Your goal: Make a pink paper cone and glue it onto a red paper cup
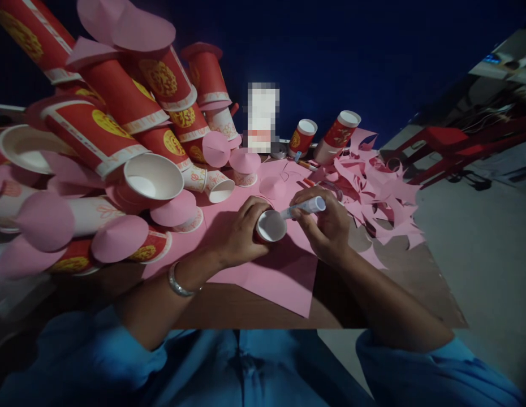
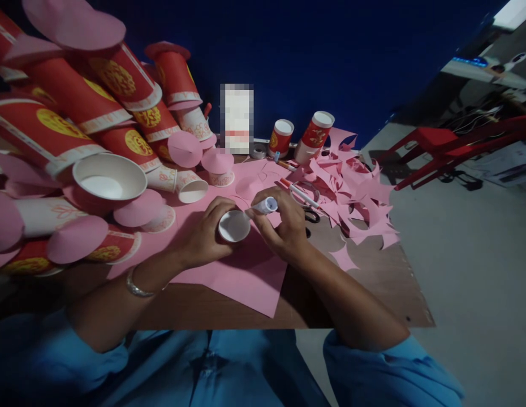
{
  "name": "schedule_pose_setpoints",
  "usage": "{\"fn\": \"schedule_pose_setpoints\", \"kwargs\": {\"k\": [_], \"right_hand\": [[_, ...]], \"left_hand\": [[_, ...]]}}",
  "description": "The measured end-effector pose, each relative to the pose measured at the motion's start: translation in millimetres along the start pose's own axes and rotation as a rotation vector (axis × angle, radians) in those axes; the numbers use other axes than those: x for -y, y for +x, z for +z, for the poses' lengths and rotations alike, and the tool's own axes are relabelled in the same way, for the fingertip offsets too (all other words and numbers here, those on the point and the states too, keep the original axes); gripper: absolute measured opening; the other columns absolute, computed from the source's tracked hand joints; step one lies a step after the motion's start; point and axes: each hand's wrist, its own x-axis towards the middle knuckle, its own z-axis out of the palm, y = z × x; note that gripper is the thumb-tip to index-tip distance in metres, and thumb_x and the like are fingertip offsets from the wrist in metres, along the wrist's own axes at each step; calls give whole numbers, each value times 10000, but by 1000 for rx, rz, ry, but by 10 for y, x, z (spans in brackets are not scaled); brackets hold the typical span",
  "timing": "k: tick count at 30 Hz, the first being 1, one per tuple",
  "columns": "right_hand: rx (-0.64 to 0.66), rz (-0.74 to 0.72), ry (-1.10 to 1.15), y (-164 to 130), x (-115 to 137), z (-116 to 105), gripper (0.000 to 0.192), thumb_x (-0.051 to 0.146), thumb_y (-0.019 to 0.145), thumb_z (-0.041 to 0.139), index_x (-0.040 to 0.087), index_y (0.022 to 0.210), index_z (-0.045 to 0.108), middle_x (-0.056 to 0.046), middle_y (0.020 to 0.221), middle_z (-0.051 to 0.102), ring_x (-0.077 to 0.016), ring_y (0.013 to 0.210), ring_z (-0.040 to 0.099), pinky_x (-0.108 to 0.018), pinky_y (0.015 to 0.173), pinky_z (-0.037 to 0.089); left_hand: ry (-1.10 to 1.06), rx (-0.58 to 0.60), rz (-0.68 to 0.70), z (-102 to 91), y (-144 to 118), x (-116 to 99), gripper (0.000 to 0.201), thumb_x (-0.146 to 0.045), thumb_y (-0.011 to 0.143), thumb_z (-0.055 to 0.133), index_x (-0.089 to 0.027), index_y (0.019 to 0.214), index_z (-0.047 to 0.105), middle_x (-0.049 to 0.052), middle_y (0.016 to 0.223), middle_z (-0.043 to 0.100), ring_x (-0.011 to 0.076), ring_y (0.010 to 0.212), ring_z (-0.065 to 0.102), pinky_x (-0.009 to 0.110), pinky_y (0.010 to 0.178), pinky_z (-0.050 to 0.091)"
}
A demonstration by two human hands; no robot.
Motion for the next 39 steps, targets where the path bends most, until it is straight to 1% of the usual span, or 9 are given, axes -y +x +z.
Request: {"fn": "schedule_pose_setpoints", "kwargs": {"k": [5, 11, 13, 16, 19, 23, 28, 35, 39], "right_hand": [[34, 69, -28, 21, 16, -13, 94, 321, 1002, 683, 240, 986, 637, -31, 894, 701, -188, 781, 670, -359, 707, 556], [52, 116, -11, 16, 1, 2, 70, 275, 996, 681, 230, 964, 636, -16, 875, 688, -157, 728, 639, -317, 661, 531], [30, 138, 4, 5, -15, 11, 93, 300, 1002, 681, 229, 960, 637, -14, 872, 688, -154, 717, 636, -311, 647, 531], [-51, 158, 44, -13, -41, 5, 127, 351, 1014, 675, 234, 986, 634, -25, 907, 690, -166, 737, 643, -327, 648, 545], [-63, 129, 47, -10, -39, -18, 123, 364, 1019, 667, 246, 1012, 632, -36, 931, 694, -192, 791, 661, -356, 680, 561], [15, 28, -51, 36, 11, -35, 47, 270, 998, 678, 250, 984, 637, -28, 900, 702, -194, 796, 660, -364, 742, 550], [43, 32, -73, 74, 44, -33, 68, 225, 984, 681, 251, 953, 625, -9, 872, 686, -174, 749, 643, -309, 670, 516], [56, 89, -99, 78, 20, -41, 79, 266, 982, 685, 240, 941, 622, -4, 855, 681, -162, 727, 629, -291, 646, 517], [54, 125, -84, 68, -3, -20, 111, 270, 981, 694, 230, 913, 615, -2, 836, 663, -150, 706, 612, -286, 641, 512]], "left_hand": [[6, 5, -10, -2, -1, -7, 628, -67, 637, 725, -268, 1186, 495, 59, 1238, 611, 294, 1215, 668, 481, 1038, 597], [-27, 2, 24, -16, -21, -10, 608, -94, 659, 750, -261, 1181, 487, 66, 1238, 606, 290, 1221, 660, 485, 1044, 585], [-48, 8, -6, -14, -30, -9, 647, -109, 672, 757, -267, 1228, 466, 72, 1267, 619, 284, 1209, 674, 481, 1029, 590], [-119, 9, -83, -5, -44, 8, 726, -123, 682, 757, -275, 1302, 410, 83, 1321, 641, 265, 1193, 699, 441, 990, 604], [-174, 21, -123, -5, -50, 28, 741, -134, 679, 753, -278, 1313, 398, 86, 1333, 662, 269, 1212, 704, 429, 979, 604], [-151, 60, -166, -40, -43, 12, 725, -139, 666, 753, -283, 1302, 434, 74, 1288, 702, 270, 1122, 738, 414, 898, 614], [-136, 84, -188, -79, -37, -20, 688, -194, 702, 755, -276, 1313, 449, 58, 1246, 730, 250, 1041, 764, 383, 843, 615], [-119, 75, -181, -97, -40, -8, 656, -245, 732, 771, -268, 1319, 480, 87, 1334, 711, 279, 1172, 740, 401, 905, 617], [-125, 72, -140, -124, -22, -32, 620, -211, 742, 766, -265, 1295, 490, 78, 1390, 684, 257, 1223, 713, 394, 972, 597]]}}
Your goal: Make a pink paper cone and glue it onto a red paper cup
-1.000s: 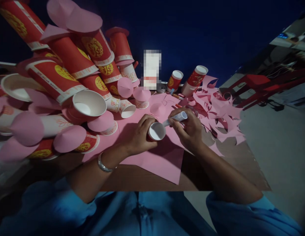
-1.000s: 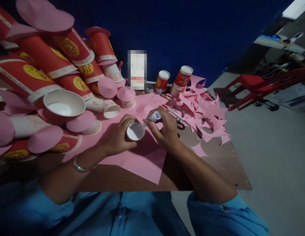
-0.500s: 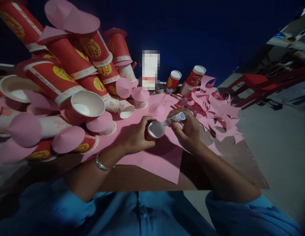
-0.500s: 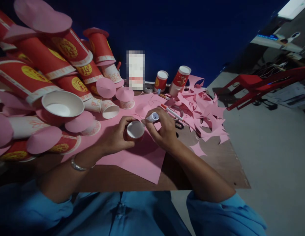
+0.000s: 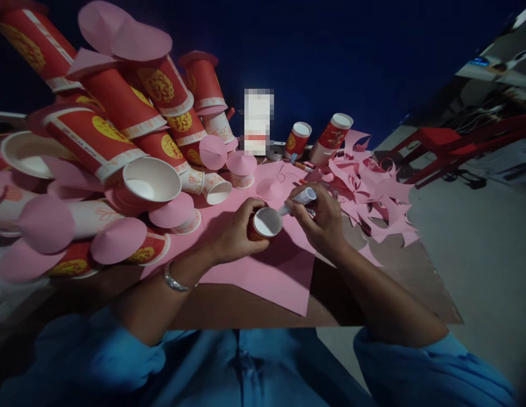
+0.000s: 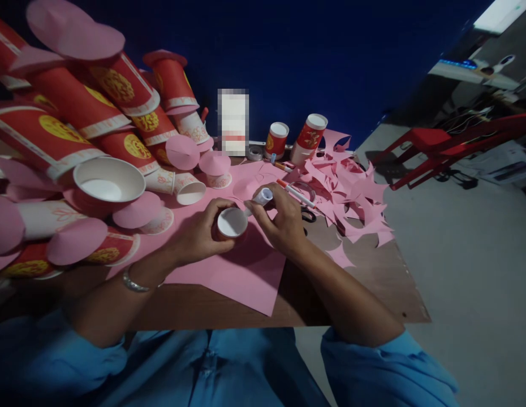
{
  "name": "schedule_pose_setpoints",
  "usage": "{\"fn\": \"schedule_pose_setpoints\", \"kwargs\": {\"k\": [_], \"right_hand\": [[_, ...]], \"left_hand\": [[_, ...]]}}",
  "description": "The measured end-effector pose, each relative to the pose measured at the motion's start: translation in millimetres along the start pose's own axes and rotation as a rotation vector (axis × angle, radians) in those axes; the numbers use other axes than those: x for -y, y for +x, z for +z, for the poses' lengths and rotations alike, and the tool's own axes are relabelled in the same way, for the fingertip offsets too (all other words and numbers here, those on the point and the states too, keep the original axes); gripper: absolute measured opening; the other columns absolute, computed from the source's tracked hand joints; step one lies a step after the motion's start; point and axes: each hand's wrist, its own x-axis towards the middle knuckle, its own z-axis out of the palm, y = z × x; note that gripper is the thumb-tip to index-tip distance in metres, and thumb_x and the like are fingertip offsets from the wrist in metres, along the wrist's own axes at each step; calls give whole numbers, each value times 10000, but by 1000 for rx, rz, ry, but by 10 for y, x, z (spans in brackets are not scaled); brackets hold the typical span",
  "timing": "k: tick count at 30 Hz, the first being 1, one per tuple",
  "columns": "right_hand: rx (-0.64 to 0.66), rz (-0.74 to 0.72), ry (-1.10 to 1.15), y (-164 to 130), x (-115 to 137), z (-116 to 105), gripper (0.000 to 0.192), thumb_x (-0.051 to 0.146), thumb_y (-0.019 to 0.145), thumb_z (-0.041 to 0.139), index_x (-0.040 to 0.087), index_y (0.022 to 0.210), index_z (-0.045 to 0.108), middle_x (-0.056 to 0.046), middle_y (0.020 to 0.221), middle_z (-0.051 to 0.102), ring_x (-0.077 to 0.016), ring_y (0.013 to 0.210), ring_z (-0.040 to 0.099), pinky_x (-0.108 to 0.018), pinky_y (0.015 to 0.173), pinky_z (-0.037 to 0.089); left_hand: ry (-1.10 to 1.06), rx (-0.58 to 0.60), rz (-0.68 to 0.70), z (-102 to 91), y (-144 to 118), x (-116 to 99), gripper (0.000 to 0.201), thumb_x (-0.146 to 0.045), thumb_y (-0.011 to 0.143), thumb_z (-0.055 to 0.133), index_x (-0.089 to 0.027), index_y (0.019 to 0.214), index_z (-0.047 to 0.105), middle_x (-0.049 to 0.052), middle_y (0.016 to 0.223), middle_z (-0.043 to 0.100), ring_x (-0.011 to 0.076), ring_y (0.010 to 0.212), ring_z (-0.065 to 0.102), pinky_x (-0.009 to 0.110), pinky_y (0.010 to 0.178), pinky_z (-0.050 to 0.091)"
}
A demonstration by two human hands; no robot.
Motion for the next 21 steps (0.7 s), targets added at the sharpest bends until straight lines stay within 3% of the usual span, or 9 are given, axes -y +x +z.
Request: {"fn": "schedule_pose_setpoints", "kwargs": {"k": [3, 7, 13, 17, 21], "right_hand": [[0, 46, 33, -18, -30, 24, 137, 287, 983, 700, 227, 902, 609, 9, 817, 647, -141, 686, 604, -288, 653, 522], [-112, 98, 134, -41, -57, 29, 165, 387, 1007, 684, 238, 976, 619, -7, 885, 664, -155, 720, 635, -300, 645, 555], [-53, -52, 47, -22, -8, 5, 82, 298, 1003, 686, 244, 968, 637, -15, 883, 691, -171, 763, 650, -312, 661, 544], [-32, -96, -20, -11, 6, 8, 73, 230, 982, 693, 242, 959, 624, -12, 869, 683, -168, 742, 638, -309, 649, 544], [-35, -86, -32, -10, -5, 20, 81, 231, 978, 695, 240, 945, 621, -12, 861, 672, -168, 723, 624, -312, 644, 550]], "left_hand": [[-10, 10, 17, -21, 14, -16, 629, -220, 736, 791, -263, 1288, 494, 75, 1402, 671, 252, 1224, 703, 394, 997, 585], [-19, 29, -9, -50, 27, -15, 622, -224, 744, 763, -254, 1311, 510, 77, 1385, 682, 268, 1232, 700, 412, 1035, 568], [-41, 96, -60, -74, 18, -42, 779, -218, 739, 700, -244, 1472, 439, 98, 1474, 658, 303, 1268, 702, 409, 1011, 583], [21, 100, -116, -24, 34, -36, 823, -252, 679, 808, -228, 1430, 475, 101, 1355, 717, 333, 1203, 718, 442, 976, 590], [60, 31, -79, 22, 65, 2, 693, -164, 664, 777, -223, 1313, 540, 105, 1320, 708, 324, 1191, 712, 456, 1001, 578]]}}
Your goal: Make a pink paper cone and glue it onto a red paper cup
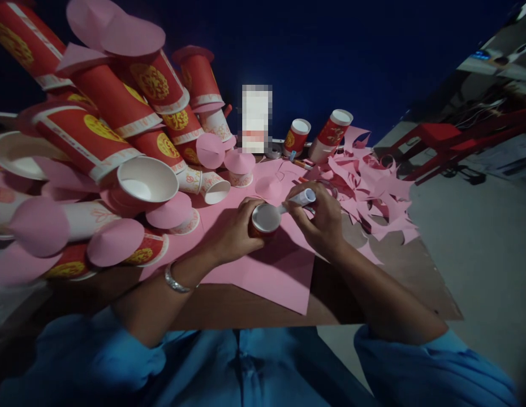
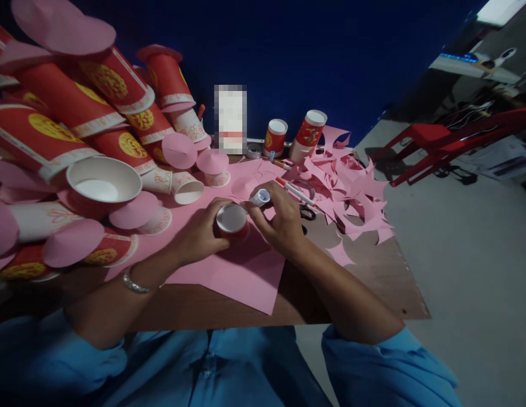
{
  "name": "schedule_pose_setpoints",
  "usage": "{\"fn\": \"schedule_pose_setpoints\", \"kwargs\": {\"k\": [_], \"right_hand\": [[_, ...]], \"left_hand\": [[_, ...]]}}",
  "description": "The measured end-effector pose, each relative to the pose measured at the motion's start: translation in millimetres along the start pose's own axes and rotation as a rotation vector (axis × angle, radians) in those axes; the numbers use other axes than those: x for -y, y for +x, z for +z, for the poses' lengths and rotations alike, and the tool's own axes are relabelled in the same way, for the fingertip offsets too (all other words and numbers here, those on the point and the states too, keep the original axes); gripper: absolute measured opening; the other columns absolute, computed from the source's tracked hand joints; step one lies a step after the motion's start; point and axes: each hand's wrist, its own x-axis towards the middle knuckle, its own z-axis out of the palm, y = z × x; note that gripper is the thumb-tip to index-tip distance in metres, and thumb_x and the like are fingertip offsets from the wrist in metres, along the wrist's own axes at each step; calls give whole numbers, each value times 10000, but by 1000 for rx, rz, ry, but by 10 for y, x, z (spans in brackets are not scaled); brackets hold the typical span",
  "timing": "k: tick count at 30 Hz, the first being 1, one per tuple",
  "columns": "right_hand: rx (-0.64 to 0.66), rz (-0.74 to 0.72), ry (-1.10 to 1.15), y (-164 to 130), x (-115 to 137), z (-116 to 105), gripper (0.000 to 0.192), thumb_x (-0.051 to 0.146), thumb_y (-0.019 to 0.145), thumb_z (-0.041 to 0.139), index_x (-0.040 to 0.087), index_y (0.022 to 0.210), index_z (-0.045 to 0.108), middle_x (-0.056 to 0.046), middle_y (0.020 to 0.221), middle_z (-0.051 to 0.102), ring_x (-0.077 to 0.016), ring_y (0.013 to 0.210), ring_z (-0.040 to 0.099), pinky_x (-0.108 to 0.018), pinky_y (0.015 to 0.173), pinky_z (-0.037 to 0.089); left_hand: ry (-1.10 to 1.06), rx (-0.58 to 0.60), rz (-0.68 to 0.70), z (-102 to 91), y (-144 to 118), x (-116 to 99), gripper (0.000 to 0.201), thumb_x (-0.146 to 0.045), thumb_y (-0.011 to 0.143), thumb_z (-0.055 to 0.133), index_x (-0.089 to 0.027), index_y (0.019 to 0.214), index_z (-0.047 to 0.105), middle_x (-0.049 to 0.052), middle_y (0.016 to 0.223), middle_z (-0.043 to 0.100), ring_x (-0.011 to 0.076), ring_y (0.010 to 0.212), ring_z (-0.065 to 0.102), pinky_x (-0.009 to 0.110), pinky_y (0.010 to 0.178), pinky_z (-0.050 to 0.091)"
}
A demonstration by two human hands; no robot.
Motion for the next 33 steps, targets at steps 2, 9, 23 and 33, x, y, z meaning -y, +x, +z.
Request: {"fn": "schedule_pose_setpoints", "kwargs": {"k": [2, 9, 23, 33], "right_hand": [[-2, 11, 7, 1, -5, 6, 81, 236, 980, 694, 239, 945, 621, -8, 864, 668, -163, 717, 621, -304, 633, 544], [-17, 20, -5, 16, -17, 11, 91, 250, 984, 696, 238, 945, 614, 3, 841, 656, -150, 694, 608, -287, 625, 525], [-78, 46, 95, -16, -29, -4, 116, 343, 1012, 686, 248, 976, 630, -14, 894, 680, -174, 766, 653, -316, 663, 554], [11, 54, -36, 10, -7, -18, 160, 377, 1006, 679, 247, 944, 611, -20, 855, 673, -187, 734, 625, -337, 661, 548]], "left_hand": [[-7, -10, 31, -1, 6, 4, 674, -141, 659, 769, -233, 1288, 546, 102, 1356, 684, 317, 1220, 700, 454, 1029, 570], [-63, 10, -52, -23, -15, -15, 717, -163, 684, 769, -253, 1336, 484, 75, 1344, 707, 288, 1184, 718, 428, 985, 584], [-17, 46, 23, -72, -7, 51, 695, -239, 697, 769, -255, 1347, 522, 76, 1311, 731, 293, 1099, 736, 426, 921, 570], [11, 52, -87, -30, -14, -2, 795, -294, 683, 823, -270, 1413, 507, 87, 1317, 754, 345, 1143, 741, 462, 928, 575]]}}
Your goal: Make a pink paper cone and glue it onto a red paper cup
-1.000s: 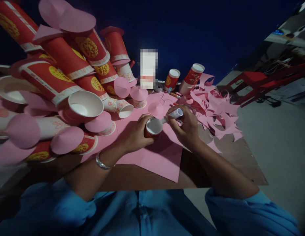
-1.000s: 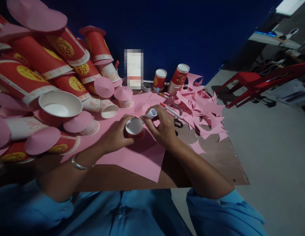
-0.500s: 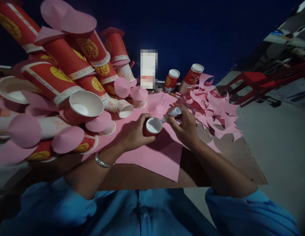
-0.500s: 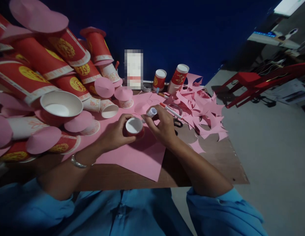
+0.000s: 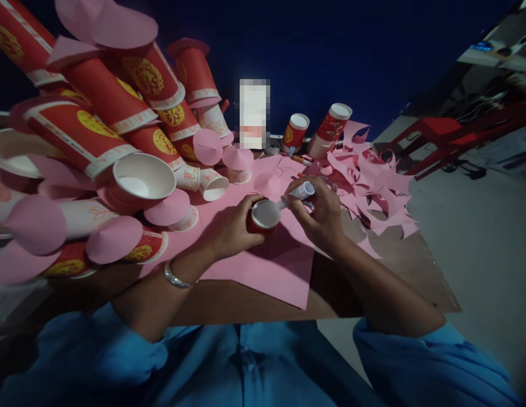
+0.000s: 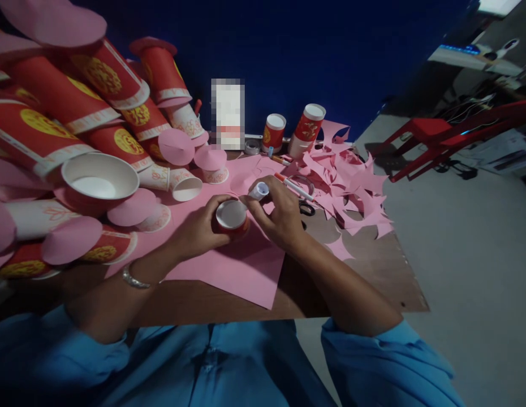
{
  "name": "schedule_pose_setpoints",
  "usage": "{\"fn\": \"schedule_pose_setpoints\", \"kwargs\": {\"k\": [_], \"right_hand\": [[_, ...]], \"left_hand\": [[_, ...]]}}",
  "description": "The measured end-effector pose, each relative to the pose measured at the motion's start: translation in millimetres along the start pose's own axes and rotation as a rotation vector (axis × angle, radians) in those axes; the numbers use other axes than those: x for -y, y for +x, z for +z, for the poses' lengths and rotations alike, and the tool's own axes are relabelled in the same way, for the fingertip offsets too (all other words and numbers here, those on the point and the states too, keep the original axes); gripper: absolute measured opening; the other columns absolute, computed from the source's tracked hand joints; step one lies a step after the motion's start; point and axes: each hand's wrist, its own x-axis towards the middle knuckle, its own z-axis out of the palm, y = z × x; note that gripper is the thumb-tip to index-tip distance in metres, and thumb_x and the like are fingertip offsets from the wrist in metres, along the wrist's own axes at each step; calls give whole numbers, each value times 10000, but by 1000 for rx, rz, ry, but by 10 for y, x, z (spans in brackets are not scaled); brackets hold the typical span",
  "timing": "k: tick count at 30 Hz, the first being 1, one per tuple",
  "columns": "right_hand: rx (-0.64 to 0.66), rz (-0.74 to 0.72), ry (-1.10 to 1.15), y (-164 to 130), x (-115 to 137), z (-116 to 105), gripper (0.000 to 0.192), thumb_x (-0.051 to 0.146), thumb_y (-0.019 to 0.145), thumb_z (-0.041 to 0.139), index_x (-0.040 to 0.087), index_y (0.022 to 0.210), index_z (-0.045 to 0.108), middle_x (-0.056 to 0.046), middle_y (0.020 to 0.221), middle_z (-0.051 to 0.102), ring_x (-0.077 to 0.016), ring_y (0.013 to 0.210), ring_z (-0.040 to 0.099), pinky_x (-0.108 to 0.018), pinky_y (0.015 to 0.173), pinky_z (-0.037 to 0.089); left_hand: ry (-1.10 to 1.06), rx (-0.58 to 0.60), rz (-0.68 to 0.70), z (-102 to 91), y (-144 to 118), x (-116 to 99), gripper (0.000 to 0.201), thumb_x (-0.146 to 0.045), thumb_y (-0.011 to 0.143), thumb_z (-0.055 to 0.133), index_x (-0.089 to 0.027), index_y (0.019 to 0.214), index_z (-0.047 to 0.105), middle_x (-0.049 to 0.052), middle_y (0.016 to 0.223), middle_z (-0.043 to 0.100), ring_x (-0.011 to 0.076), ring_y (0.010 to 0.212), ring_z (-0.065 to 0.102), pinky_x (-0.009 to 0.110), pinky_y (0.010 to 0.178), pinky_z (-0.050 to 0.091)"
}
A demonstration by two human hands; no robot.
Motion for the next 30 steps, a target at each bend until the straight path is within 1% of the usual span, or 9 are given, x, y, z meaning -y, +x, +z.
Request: {"fn": "schedule_pose_setpoints", "kwargs": {"k": [4, 10, 14, 16, 18, 21, 24, 27, 30], "right_hand": [[-8, 49, -14, 4, -31, 24, 226, 449, 993, 694, 249, 934, 607, -21, 848, 672, -186, 719, 620, -335, 644, 553], [-18, 59, 27, -17, -48, 52, 173, 387, 1003, 675, 242, 934, 608, -11, 840, 668, -167, 708, 623, -313, 636, 544], [-100, 10, 78, -21, -15, 32, 153, 377, 1019, 658, 245, 953, 615, -12, 862, 678, -168, 725, 633, -320, 644, 543], [-88, -30, 101, -19, 0, 20, 151, 375, 1016, 672, 248, 951, 624, -16, 866, 686, -175, 738, 643, -327, 651, 544], [-40, -42, 97, -18, 6, 14, 150, 373, 1005, 695, 250, 949, 630, -21, 871, 693, -185, 753, 653, -335, 654, 550], [8, -2, 62, -25, -3, 22, 171, 403, 997, 705, 252, 959, 633, -35, 884, 697, -201, 763, 655, -355, 657, 565], [0, 7, 46, -33, -21, 40, 172, 407, 993, 710, 256, 963, 633, -39, 896, 696, -206, 769, 652, -364, 663, 572], [-1, 5, 37, -32, -33, 56, 136, 369, 999, 695, 255, 964, 629, -36, 899, 688, -205, 785, 654, -356, 660, 569], [10, 26, 18, -28, -42, 70, 121, 348, 998, 681, 246, 971, 622, -34, 901, 682, -195, 787, 649, -348, 665, 570]], "left_hand": [[-4, -26, -27, -3, -20, -43, 734, -265, 693, 811, -284, 1364, 516, 66, 1297, 767, 318, 1104, 758, 435, 891, 584], [-49, -3, -19, -28, -26, -26, 673, -321, 737, 801, -272, 1347, 522, 67, 1335, 744, 304, 1140, 746, 445, 939, 583], [-86, 37, 127, -62, 9, 35, 666, -250, 740, 746, -255, 1373, 539, 85, 1411, 692, 308, 1221, 712, 473, 1058, 551], [-83, 42, 204, -72, 20, 60, 664, -227, 730, 734, -245, 1367, 548, 98, 1463, 649, 314, 1262, 692, 475, 1107, 529], [-80, 45, 230, -70, 20, 67, 667, -215, 735, 728, -244, 1374, 541, 102, 1475, 632, 316, 1282, 680, 475, 1127, 520], [-109, 57, 195, -48, 18, 48, 708, -283, 736, 804, -255, 1384, 521, 100, 1439, 646, 322, 1269, 684, 482, 1106, 538], [-122, 16, 143, -13, 25, 22, 728, -368, 692, 889, -244, 1323, 549, 99, 1392, 660, 324, 1266, 678, 481, 1090, 548], [-108, -17, 125, 7, 26, 9, 660, -312, 727, 849, -244, 1317, 559, 95, 1389, 672, 303, 1259, 684, 458, 1065, 558], [-61, -31, 54, 3, 7, 0, 737, -333, 714, 858, -268, 1367, 521, 87, 1375, 706, 309, 1176, 728, 453, 968, 592]]}}
